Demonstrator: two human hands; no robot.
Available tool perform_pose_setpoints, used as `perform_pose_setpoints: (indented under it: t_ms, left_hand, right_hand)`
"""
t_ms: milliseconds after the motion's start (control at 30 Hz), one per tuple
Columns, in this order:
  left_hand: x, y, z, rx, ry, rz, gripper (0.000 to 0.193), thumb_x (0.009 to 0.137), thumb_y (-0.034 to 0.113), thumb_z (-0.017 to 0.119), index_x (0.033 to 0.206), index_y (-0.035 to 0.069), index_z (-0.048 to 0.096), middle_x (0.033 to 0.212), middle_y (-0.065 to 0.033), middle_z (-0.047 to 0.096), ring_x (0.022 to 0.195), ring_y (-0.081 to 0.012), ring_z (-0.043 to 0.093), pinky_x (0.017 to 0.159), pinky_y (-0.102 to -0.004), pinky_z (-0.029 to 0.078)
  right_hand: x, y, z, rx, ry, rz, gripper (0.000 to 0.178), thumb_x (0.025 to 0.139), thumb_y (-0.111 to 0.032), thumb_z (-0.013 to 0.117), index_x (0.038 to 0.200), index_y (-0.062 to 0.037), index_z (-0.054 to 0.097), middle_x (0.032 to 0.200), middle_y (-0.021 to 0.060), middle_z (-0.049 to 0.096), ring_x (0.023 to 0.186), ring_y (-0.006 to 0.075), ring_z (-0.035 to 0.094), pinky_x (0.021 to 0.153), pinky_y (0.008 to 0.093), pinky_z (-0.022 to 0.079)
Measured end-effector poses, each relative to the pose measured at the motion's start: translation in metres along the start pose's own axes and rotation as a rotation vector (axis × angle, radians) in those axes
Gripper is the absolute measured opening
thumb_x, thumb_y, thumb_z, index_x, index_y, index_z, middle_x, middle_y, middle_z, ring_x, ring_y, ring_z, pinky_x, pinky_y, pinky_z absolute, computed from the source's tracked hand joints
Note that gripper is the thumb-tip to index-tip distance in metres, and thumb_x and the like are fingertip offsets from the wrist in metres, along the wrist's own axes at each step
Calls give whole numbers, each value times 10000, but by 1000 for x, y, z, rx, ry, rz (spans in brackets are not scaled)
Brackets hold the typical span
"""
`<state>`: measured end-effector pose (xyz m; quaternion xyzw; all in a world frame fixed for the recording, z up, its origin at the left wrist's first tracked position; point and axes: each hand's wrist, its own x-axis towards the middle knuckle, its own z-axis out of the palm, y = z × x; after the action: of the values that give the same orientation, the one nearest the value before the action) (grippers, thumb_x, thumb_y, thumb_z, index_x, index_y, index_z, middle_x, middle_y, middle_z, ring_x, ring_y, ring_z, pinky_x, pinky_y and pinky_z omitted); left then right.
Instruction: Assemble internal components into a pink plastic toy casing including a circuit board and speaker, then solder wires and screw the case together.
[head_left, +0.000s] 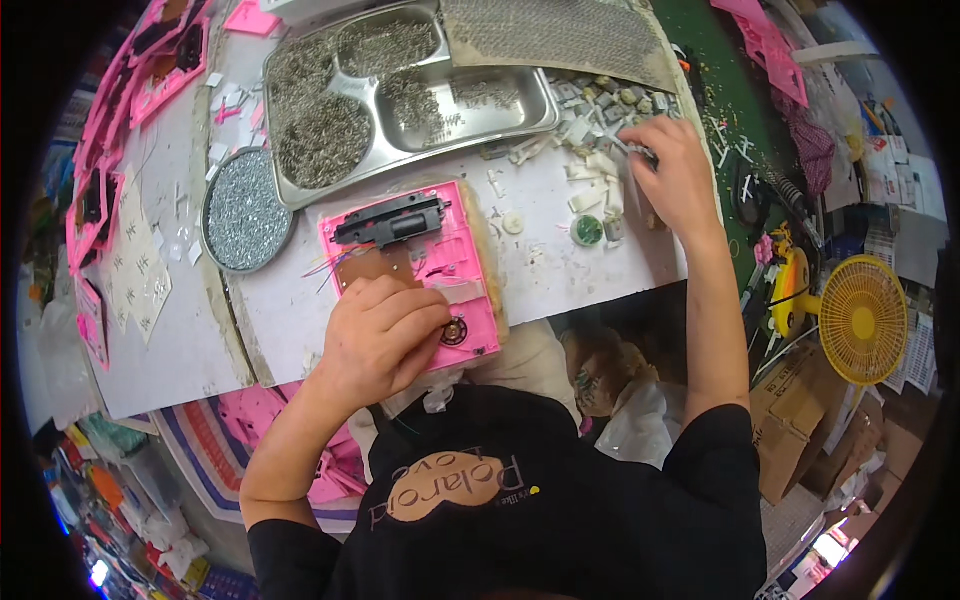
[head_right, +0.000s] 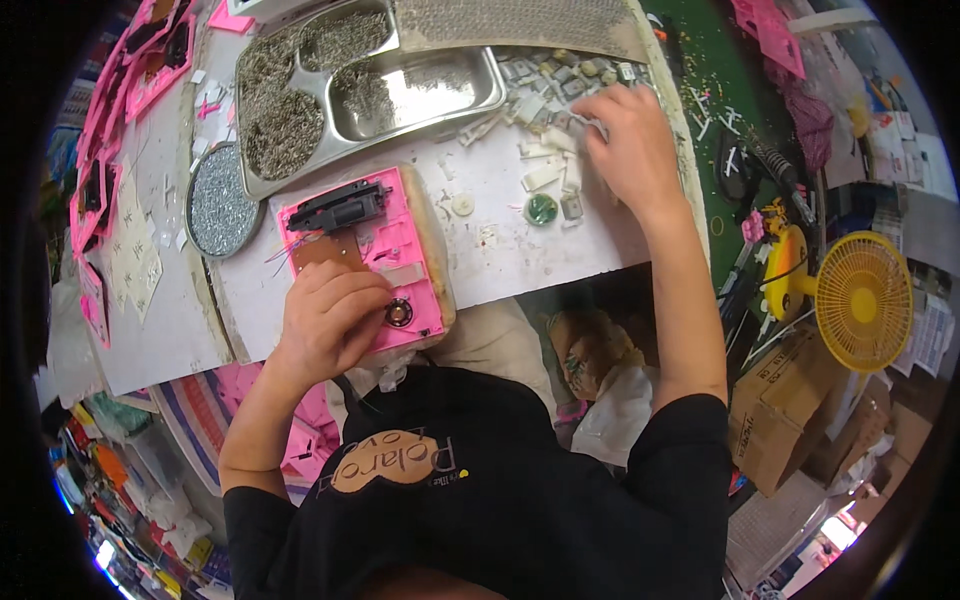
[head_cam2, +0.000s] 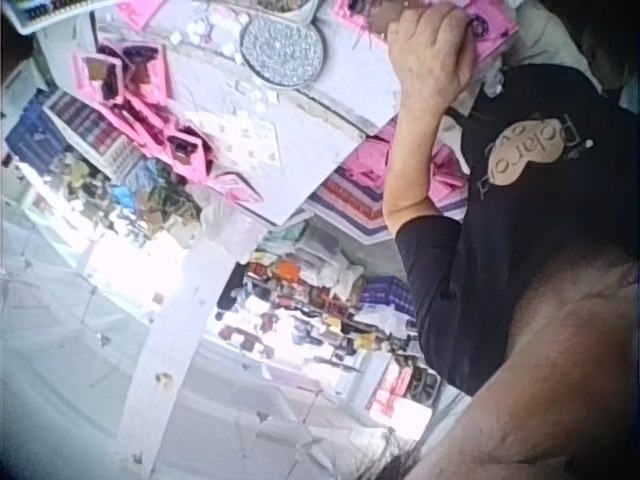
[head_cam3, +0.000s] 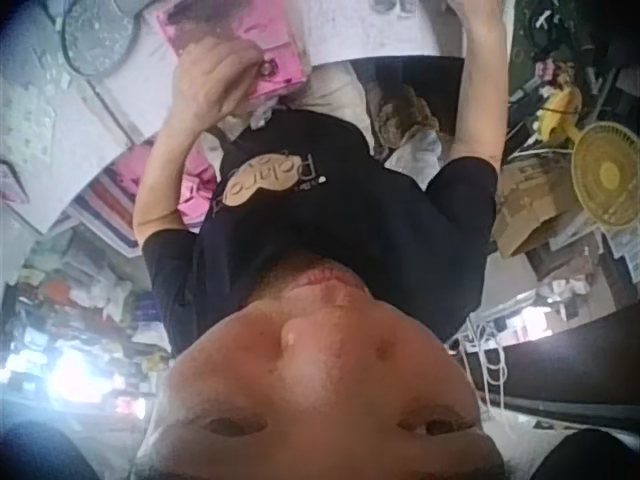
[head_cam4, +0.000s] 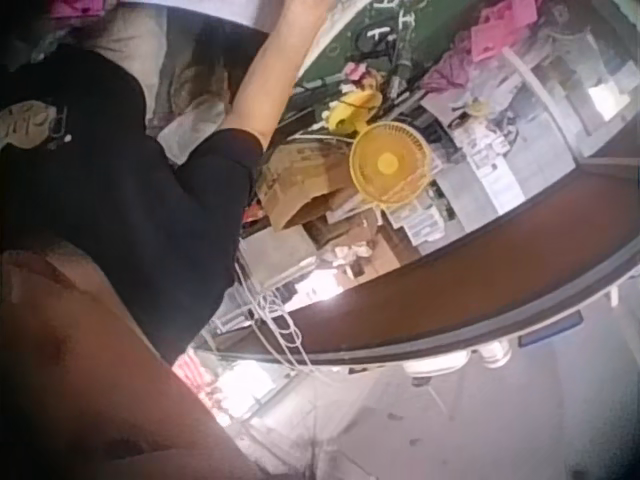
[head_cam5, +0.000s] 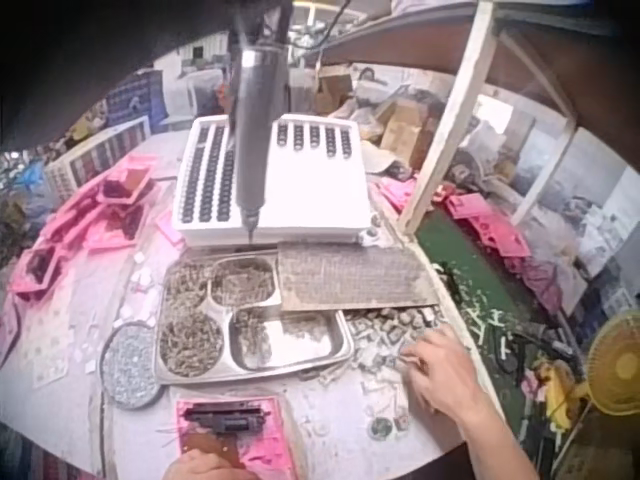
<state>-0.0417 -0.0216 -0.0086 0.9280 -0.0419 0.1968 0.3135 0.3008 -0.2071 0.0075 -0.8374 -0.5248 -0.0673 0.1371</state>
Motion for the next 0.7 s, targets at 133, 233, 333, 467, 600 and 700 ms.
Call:
perform_pose_setpoints:
  t_ms: [133,233,333,467,600,700]
  left_hand:
    - [3,2,-2,-6,-14,-4,332,707,24,765,1019,78,668,1020,-60,708,810,-263,614,681,-387,441]
    - [8,4,-4,-25,50,-8,318,726,33,767,1027,77,676,999,-55,698,790,-259,622,683,-380,471]
    - [22,11,-7,-87,167,-119,306,764,38,778,1050,61,672,958,-68,693,724,-265,627,654,-383,500]
    - [81,29,-5,-256,79,-414,325,842,168,812,1086,13,662,877,-88,687,638,-200,607,581,-340,485]
    - [111,21,-1,-391,-185,-432,272,904,248,760,904,-4,659,636,-82,604,551,-205,591,541,-341,463]
    - [111,20,-6,-450,-380,-305,290,923,260,712,856,-11,639,642,-138,606,579,-281,614,558,-390,472]
  right_hand:
    - [19,13,9,74,-169,-190,251,774,-78,747,1020,-120,724,1069,47,646,1093,299,541,940,395,495]
    - [25,18,10,7,-214,-216,225,763,-104,763,978,-98,699,1056,56,647,1083,296,546,932,398,497]
    - [22,5,2,60,-39,-246,236,753,-133,776,948,-70,658,1002,80,651,1042,295,578,893,415,508]
    - [1,-59,-24,342,-12,-234,249,750,-140,778,941,-62,638,918,105,653,923,306,623,809,418,524]
    - [-21,-104,-46,558,-77,-253,251,755,-106,783,956,-54,642,870,102,659,829,299,644,750,396,528]
    - [-39,-97,-55,793,-279,-155,255,771,-73,789,978,-29,647,834,88,664,769,256,657,714,364,524]
